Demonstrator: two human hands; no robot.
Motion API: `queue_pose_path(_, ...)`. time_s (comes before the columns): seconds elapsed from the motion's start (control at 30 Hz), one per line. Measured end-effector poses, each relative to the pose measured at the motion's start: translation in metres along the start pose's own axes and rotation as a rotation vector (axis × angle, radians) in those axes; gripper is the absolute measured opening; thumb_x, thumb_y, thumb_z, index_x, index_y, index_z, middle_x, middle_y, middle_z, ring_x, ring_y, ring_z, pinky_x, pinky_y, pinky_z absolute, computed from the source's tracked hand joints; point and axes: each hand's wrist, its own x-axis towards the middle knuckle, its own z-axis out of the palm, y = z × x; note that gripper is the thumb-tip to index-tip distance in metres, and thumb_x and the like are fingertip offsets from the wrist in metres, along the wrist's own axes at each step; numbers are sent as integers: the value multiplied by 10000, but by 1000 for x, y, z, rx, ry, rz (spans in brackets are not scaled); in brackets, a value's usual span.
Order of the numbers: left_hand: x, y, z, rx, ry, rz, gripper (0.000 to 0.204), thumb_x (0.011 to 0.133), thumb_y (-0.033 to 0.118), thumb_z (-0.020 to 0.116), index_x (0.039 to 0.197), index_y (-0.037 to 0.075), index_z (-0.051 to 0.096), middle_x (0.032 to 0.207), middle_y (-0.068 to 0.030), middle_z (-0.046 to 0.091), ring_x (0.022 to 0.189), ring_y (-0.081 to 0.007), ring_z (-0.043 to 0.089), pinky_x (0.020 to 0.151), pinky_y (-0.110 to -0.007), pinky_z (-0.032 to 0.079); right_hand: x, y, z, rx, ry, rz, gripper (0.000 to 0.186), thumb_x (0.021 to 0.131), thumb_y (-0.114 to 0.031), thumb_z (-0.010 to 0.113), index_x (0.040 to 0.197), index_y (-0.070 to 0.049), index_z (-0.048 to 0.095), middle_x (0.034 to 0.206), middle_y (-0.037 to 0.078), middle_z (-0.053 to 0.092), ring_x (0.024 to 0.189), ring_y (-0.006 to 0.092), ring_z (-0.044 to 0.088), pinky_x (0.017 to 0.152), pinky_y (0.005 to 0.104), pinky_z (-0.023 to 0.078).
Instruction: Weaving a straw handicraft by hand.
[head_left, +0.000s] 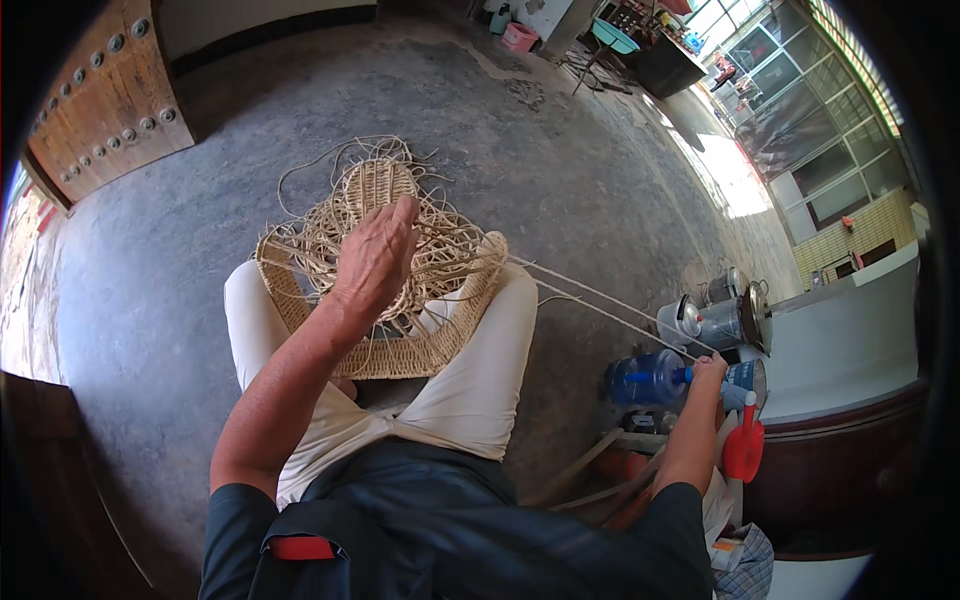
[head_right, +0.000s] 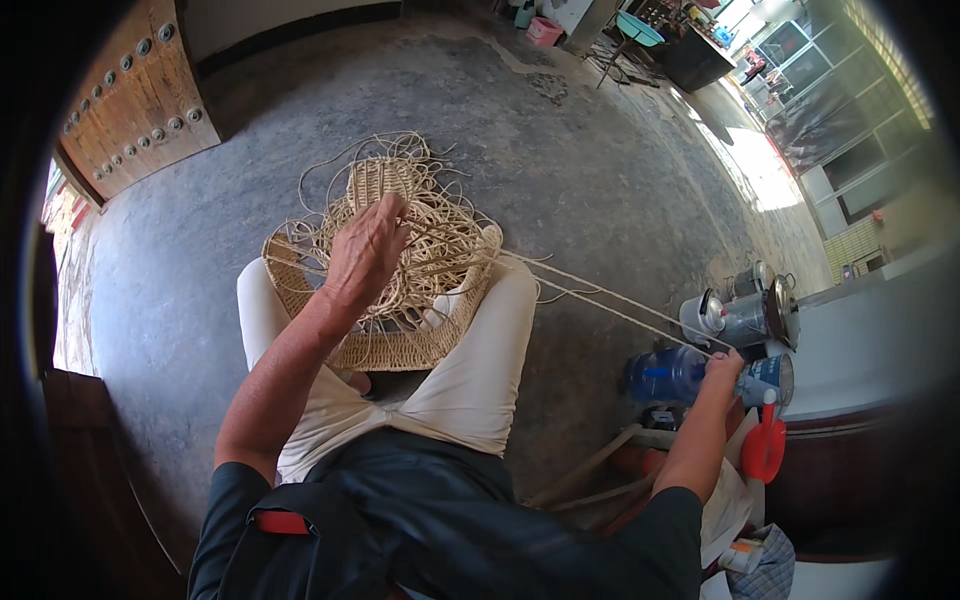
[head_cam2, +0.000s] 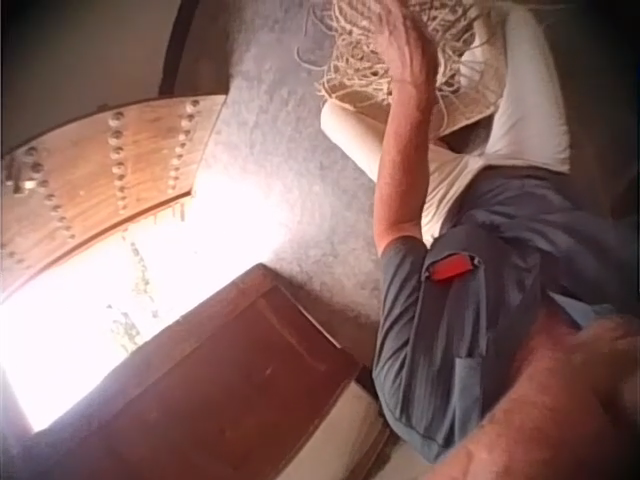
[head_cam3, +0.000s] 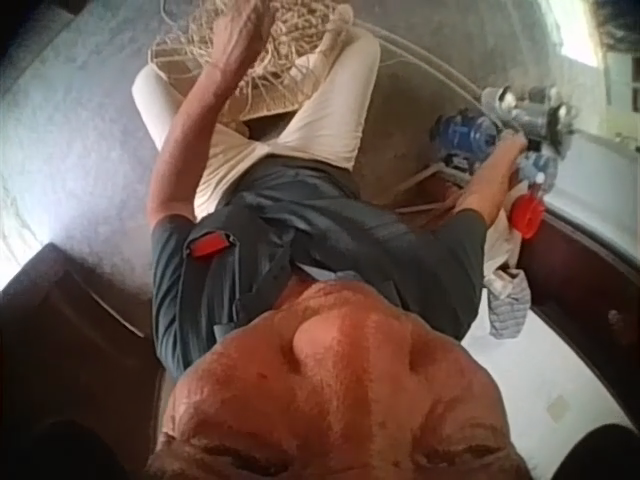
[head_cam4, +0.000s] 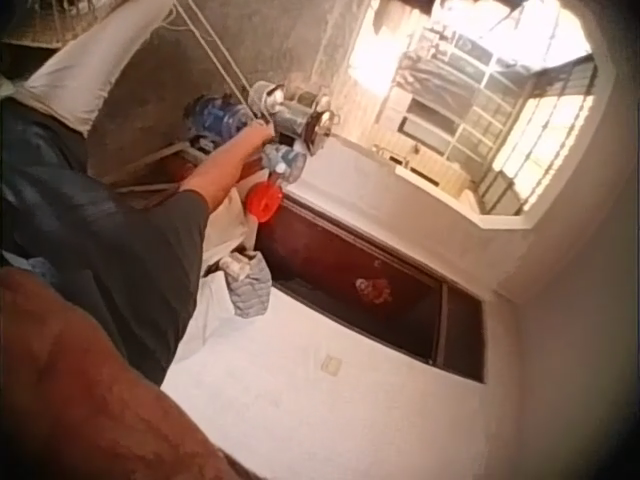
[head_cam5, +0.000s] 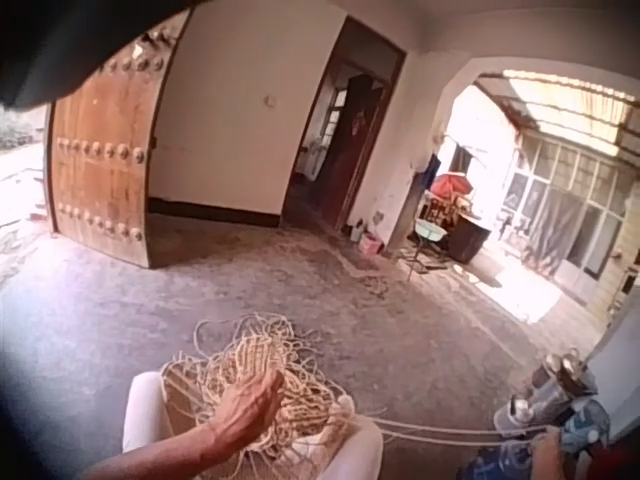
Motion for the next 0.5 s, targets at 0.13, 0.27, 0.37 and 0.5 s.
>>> queue_pose_path(0.13, 10, 10, -8, 211, -69, 85, 242, 988, 104, 690, 1158, 63, 523, 999, -162, 653, 997, -378, 673, 848, -502, 537, -18, 104, -15, 130, 556, 29, 329, 1007, -378, 787, 1066, -118, 595, 749, 20, 551, 479, 154, 422, 410, 271, 357)
queue_pose_path(0.27, 5, -1, -14, 203, -22, 33, 232, 978, 81, 665, 1146, 50, 508, 970, -170, 660, 935, -400, 674, 811, -527, 543, -78, 119, 2, -42, 436, -20, 361, 986, -410, 805, 1076, -129, 596, 758, 15, 557, 500, 155, 429, 439, 263, 371)
queue_pose_path(0.37, 12, 6, -3, 302, -85, -49, 252, 956, 16, 617, 1171, 18, 486, 952, -209, 653, 893, -428, 674, 726, -538, 549, -99, 88, -25, -197, 373, -89, 395, 964, -442, 822, 1085, -140, 598, 767, 10, 562, 520, 156, 436, 467, 255, 385)
queue_pose_path(0.5, 16, 8, 9, 194, -20, -6, 257, 950, -19, 583, 1182, 8, 476, 988, -230, 615, 898, -452, 671, 696, -538, 547, -118, 145, 11, -488, -90, 12, 364, 955, -401, 833, 1106, -152, 614, 792, -6, 578, 601, 119, 496, 536, 265, 419)
